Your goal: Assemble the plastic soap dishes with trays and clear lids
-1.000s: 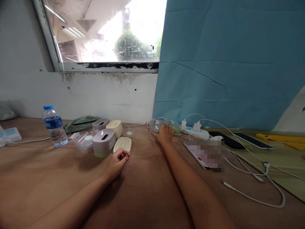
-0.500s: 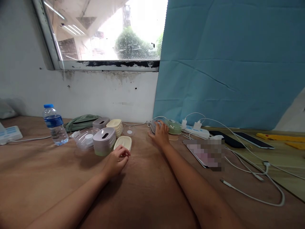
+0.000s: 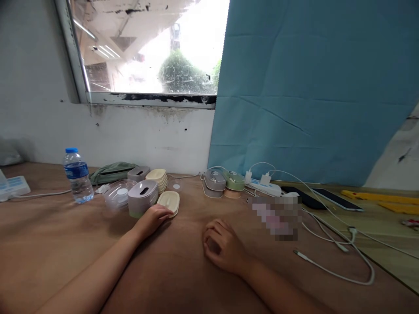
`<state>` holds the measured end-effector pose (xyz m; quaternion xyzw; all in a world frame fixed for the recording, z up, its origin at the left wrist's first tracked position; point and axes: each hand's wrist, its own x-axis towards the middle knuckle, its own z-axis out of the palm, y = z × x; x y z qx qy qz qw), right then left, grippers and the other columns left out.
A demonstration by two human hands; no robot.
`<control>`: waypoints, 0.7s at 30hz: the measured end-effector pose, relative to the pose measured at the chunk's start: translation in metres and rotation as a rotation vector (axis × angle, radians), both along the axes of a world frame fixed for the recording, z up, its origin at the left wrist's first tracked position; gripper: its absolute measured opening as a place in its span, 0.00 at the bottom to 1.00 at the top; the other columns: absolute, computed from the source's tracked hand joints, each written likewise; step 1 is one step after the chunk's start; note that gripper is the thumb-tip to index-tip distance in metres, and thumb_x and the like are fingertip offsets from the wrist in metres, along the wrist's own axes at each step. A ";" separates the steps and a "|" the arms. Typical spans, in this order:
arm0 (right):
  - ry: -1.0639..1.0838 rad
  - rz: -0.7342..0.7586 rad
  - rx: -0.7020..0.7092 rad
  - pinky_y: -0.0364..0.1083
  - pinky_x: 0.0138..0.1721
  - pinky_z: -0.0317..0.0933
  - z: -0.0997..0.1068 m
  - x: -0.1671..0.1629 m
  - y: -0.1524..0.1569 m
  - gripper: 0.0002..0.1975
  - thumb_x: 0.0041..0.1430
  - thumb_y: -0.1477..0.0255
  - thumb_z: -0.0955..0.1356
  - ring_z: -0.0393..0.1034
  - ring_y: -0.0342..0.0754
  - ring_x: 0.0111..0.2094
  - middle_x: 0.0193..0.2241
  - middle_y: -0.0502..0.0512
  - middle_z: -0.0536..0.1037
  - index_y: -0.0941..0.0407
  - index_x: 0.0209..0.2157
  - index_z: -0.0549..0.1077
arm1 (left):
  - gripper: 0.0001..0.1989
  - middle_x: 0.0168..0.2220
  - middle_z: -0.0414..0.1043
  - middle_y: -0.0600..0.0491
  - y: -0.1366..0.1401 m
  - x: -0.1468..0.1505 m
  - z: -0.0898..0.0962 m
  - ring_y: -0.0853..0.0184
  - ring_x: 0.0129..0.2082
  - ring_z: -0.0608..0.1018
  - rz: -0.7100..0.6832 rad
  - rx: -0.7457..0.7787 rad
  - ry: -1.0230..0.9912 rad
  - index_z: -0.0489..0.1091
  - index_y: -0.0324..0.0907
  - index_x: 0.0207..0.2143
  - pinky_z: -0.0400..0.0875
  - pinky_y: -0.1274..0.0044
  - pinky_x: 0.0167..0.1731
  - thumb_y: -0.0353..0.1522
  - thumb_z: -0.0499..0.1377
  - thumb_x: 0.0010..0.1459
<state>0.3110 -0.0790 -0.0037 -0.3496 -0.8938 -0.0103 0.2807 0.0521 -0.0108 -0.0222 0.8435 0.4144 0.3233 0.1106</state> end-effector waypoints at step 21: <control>-0.074 0.140 -0.399 0.50 0.54 0.49 0.008 0.031 -0.002 0.38 0.41 0.59 0.70 0.50 0.54 0.56 0.55 0.58 0.53 0.51 0.54 0.54 | 0.14 0.35 0.76 0.51 -0.039 0.016 0.027 0.67 0.42 0.74 -0.548 -0.162 0.059 0.72 0.42 0.25 0.66 0.77 0.44 0.23 0.49 0.54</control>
